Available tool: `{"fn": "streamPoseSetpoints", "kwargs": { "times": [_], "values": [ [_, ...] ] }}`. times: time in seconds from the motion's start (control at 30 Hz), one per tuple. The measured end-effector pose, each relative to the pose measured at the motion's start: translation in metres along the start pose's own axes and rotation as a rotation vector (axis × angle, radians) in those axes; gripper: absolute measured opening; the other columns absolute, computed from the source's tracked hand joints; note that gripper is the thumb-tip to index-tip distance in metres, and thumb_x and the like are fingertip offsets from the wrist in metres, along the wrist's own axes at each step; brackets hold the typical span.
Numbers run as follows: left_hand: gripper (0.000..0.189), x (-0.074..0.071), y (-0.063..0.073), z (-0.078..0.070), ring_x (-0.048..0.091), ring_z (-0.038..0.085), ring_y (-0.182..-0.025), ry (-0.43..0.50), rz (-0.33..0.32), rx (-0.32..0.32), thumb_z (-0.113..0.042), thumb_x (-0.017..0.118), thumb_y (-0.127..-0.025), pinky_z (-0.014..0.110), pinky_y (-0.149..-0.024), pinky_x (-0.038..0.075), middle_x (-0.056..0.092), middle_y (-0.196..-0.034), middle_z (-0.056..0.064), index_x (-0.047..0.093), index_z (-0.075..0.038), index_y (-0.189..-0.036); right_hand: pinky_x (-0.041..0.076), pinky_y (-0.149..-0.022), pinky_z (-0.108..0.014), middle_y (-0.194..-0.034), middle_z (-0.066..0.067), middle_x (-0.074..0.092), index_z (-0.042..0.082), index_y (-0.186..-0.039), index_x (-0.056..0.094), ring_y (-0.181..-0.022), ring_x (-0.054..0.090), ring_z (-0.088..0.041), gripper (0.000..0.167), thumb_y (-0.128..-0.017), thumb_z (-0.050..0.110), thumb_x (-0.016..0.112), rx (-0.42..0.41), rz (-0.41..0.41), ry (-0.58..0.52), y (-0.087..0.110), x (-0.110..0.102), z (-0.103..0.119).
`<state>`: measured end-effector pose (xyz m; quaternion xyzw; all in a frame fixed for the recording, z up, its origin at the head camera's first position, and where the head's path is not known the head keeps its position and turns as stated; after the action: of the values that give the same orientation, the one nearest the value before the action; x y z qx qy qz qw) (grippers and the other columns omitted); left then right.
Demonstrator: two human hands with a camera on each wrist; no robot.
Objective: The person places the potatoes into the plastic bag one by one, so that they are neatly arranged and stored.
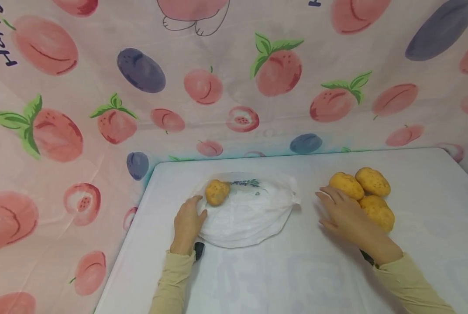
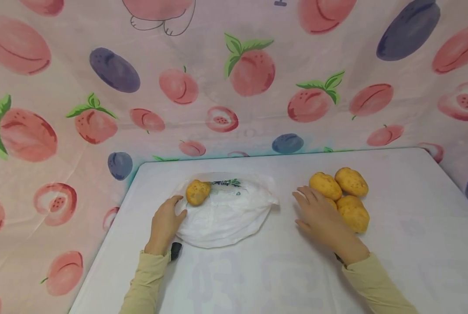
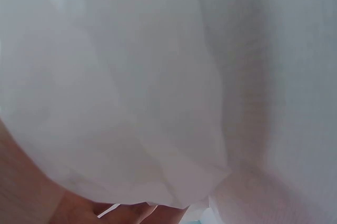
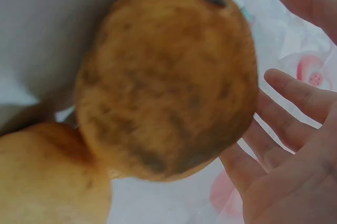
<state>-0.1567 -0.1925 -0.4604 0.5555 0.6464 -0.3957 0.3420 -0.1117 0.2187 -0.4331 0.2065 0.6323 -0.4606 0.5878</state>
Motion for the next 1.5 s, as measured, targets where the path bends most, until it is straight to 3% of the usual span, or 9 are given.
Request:
{"fn": "streamPoseSetpoints", "kwargs": {
  "times": [0.3,0.6,1.17,1.3,1.5],
  "values": [
    [0.045,0.000,-0.001,0.000,0.063,0.038,-0.112,-0.004,0.005,-0.007,-0.015,0.074,-0.088,0.053,-0.082,0.055,0.065,-0.128,0.016,0.061,-0.007,-0.130,0.039,-0.105,-0.057,-0.135,-0.024,0.052,-0.006,-0.128,0.056,-0.126,0.046,-0.042,0.063,-0.077,0.019,0.084,0.058,0.069,-0.027,0.011,-0.003,-0.009],
    [0.045,-0.001,0.001,-0.002,0.063,0.039,-0.112,-0.003,0.006,-0.007,-0.014,0.074,-0.087,0.053,-0.083,0.055,0.065,-0.128,0.017,0.062,-0.006,-0.130,0.040,-0.103,-0.057,-0.123,-0.022,0.062,-0.003,-0.113,0.067,-0.121,0.049,-0.043,0.045,-0.077,0.018,0.084,0.044,0.094,-0.017,0.015,-0.002,-0.015],
    [0.044,-0.001,0.000,-0.002,0.064,0.039,-0.111,-0.004,0.000,0.009,-0.014,0.074,-0.087,0.053,-0.081,0.055,0.066,-0.127,0.017,0.062,-0.006,-0.129,0.043,-0.096,-0.052,-0.103,-0.014,0.065,0.003,-0.094,0.069,-0.105,0.054,-0.038,0.032,-0.071,0.016,0.087,-0.034,-0.007,-0.005,0.020,0.008,-0.020],
    [0.044,-0.002,0.000,-0.002,0.064,0.039,-0.111,-0.007,-0.007,0.006,-0.014,0.074,-0.087,0.054,-0.081,0.055,0.066,-0.126,0.017,0.062,-0.006,-0.129,0.043,-0.095,-0.051,-0.101,-0.012,0.065,0.004,-0.092,0.069,-0.105,0.054,-0.037,0.030,-0.071,0.016,0.087,-0.016,-0.006,-0.018,0.019,0.007,-0.018],
    [0.045,-0.002,0.000,-0.002,0.063,0.039,-0.111,-0.001,0.004,-0.002,-0.014,0.074,-0.087,0.054,-0.082,0.055,0.065,-0.127,0.018,0.062,-0.006,-0.130,0.045,-0.097,-0.054,-0.099,-0.009,0.067,0.006,-0.091,0.070,-0.106,0.056,-0.038,0.030,-0.071,0.018,0.088,0.050,0.060,-0.035,0.017,0.001,-0.016]
  ]
}}
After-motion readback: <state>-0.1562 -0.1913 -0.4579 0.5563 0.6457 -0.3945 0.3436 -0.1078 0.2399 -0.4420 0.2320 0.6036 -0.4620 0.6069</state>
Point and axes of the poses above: each hand's wrist, its own y-axis away from the middle knuckle, its own x-axis out of the palm, z = x × y, the point moved 1 cm from there along -y, towards the middle knuckle
